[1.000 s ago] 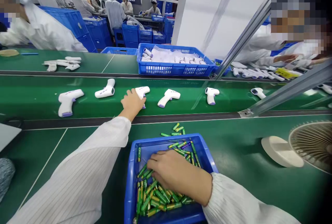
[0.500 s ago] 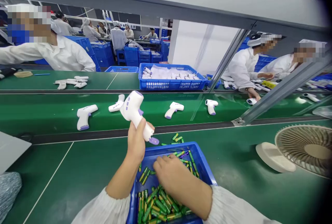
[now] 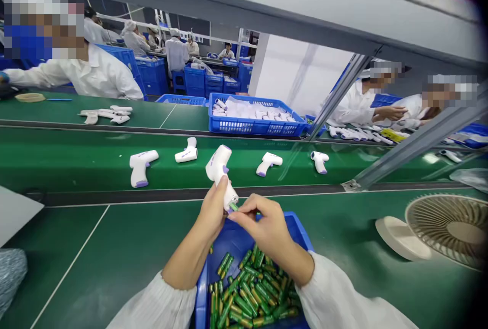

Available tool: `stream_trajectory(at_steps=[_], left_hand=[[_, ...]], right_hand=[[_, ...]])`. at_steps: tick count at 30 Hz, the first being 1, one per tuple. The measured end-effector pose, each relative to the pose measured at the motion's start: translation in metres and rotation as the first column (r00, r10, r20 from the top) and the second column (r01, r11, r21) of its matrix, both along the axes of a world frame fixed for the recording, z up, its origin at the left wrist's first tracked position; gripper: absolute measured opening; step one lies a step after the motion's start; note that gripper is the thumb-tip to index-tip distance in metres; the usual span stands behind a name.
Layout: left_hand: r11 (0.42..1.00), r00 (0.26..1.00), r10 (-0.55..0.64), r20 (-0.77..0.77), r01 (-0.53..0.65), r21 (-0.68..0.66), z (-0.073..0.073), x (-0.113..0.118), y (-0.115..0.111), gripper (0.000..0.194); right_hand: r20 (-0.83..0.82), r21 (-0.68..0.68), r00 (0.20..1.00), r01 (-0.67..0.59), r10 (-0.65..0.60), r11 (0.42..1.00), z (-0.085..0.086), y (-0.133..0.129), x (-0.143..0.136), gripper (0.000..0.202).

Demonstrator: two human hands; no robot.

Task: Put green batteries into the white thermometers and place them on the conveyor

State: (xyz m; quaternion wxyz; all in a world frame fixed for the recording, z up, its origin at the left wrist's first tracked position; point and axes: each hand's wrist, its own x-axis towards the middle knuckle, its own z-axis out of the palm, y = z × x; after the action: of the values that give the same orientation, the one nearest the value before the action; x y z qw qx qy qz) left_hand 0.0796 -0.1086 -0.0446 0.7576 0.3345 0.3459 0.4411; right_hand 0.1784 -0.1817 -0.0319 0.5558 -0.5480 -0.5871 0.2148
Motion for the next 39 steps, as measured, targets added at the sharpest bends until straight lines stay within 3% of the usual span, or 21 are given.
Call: stream_trajectory(at_steps=[2, 4, 6, 7, 9, 11, 12, 13, 15, 18, 20, 23, 25, 29, 32, 34, 35, 37, 39], left_hand=[[0.990, 0.992, -0.106, 0.072, 0.112, -0.089, 0.003, -0.002, 0.001, 0.046], [0.965, 0.968, -0.169, 0.188, 0.201, -0.171, 0.005, -0.005, 0.004, 0.038], [0.936, 0.933, -0.162, 0.320, 0.248, -0.248, 0.007, -0.008, 0.008, 0.033], [0.926, 0.920, -0.144, 0.364, 0.255, -0.279, 0.008, -0.009, 0.009, 0.032], [0.917, 0.915, -0.120, 0.386, 0.251, -0.310, 0.009, -0.010, 0.011, 0.031], [0.925, 0.925, -0.118, 0.362, 0.235, -0.299, 0.010, -0.010, 0.010, 0.030], [0.928, 0.928, -0.119, 0.352, 0.230, -0.292, 0.011, -0.010, 0.009, 0.030], [0.930, 0.929, -0.119, 0.350, 0.228, -0.288, 0.011, -0.010, 0.009, 0.030], [0.932, 0.928, -0.116, 0.355, 0.225, -0.284, 0.010, -0.010, 0.008, 0.030], [0.937, 0.930, -0.113, 0.350, 0.217, -0.274, 0.010, -0.009, 0.008, 0.031], [0.942, 0.936, -0.111, 0.335, 0.206, -0.265, 0.009, -0.008, 0.007, 0.032], [0.954, 0.953, -0.108, 0.284, 0.180, -0.241, 0.007, -0.006, 0.006, 0.035], [0.960, 0.967, -0.103, 0.231, 0.157, -0.231, 0.006, -0.005, 0.004, 0.037], [0.972, 0.989, -0.057, 0.138, 0.086, -0.218, 0.005, -0.003, 0.001, 0.043], [0.987, 0.995, -0.055, 0.082, 0.067, -0.149, 0.003, -0.001, -0.003, 0.049], [0.993, 0.996, -0.079, 0.042, 0.082, -0.088, 0.002, 0.000, -0.006, 0.052], [0.993, 0.995, -0.094, 0.023, 0.095, -0.066, 0.002, 0.000, -0.007, 0.053], [0.990, 0.992, -0.123, 0.002, 0.123, -0.067, 0.003, 0.000, -0.008, 0.053], [0.984, 0.992, -0.125, 0.033, 0.128, -0.120, 0.005, -0.002, -0.007, 0.051]], right_hand=[[-0.153, -0.059, 0.988, -0.027, 0.018, 0.998, 0.004, 0.002, 0.004, 0.030], [-0.182, -0.082, 0.983, -0.026, 0.011, 0.996, 0.009, -0.002, 0.009, 0.030], [0.021, -0.138, 0.994, -0.103, 0.107, 0.985, 0.011, -0.012, 0.011, 0.024], [0.190, -0.191, 0.959, -0.172, 0.209, 0.966, 0.010, -0.019, 0.011, 0.017], [0.522, -0.318, 0.741, -0.291, 0.423, 0.902, 0.002, -0.031, 0.006, 0.002], [0.713, -0.398, 0.482, -0.319, 0.509, 0.860, -0.011, -0.039, -0.001, 0.009], [0.759, -0.417, 0.398, -0.311, 0.515, 0.854, -0.017, -0.041, -0.005, 0.009], [0.782, -0.432, 0.346, -0.298, 0.518, 0.851, -0.022, -0.041, -0.008, 0.010], [0.792, -0.454, 0.317, -0.266, 0.522, 0.850, -0.027, -0.041, -0.011, 0.015], [0.754, -0.478, 0.377, -0.247, 0.538, 0.843, -0.020, -0.040, -0.005, 0.014], [0.680, -0.443, 0.543, -0.231, 0.493, 0.866, -0.010, -0.040, 0.003, 0.008], [0.439, -0.288, 0.875, -0.080, 0.206, 0.954, 0.009, -0.037, 0.010, 0.014], [0.256, -0.242, 0.965, 0.005, 0.059, 0.970, 0.019, -0.031, 0.009, 0.017], [-0.103, -0.364, 0.992, -0.108, 0.075, 0.925, 0.029, -0.014, 0.005, 0.015], [-0.402, -0.474, 0.910, -0.298, 0.097, 0.829, 0.030, -0.006, 0.009, 0.031], [-0.501, -0.494, 0.860, -0.375, 0.097, 0.784, 0.027, -0.005, 0.013, 0.037], [-0.502, -0.479, 0.860, -0.364, 0.090, 0.799, 0.025, -0.005, 0.014, 0.037], [-0.375, -0.366, 0.925, -0.201, 0.054, 0.909, 0.018, -0.007, 0.013, 0.034], [-0.093, -0.106, 0.995, -0.037, 0.027, 0.994, 0.012, -0.009, 0.010, 0.036]])
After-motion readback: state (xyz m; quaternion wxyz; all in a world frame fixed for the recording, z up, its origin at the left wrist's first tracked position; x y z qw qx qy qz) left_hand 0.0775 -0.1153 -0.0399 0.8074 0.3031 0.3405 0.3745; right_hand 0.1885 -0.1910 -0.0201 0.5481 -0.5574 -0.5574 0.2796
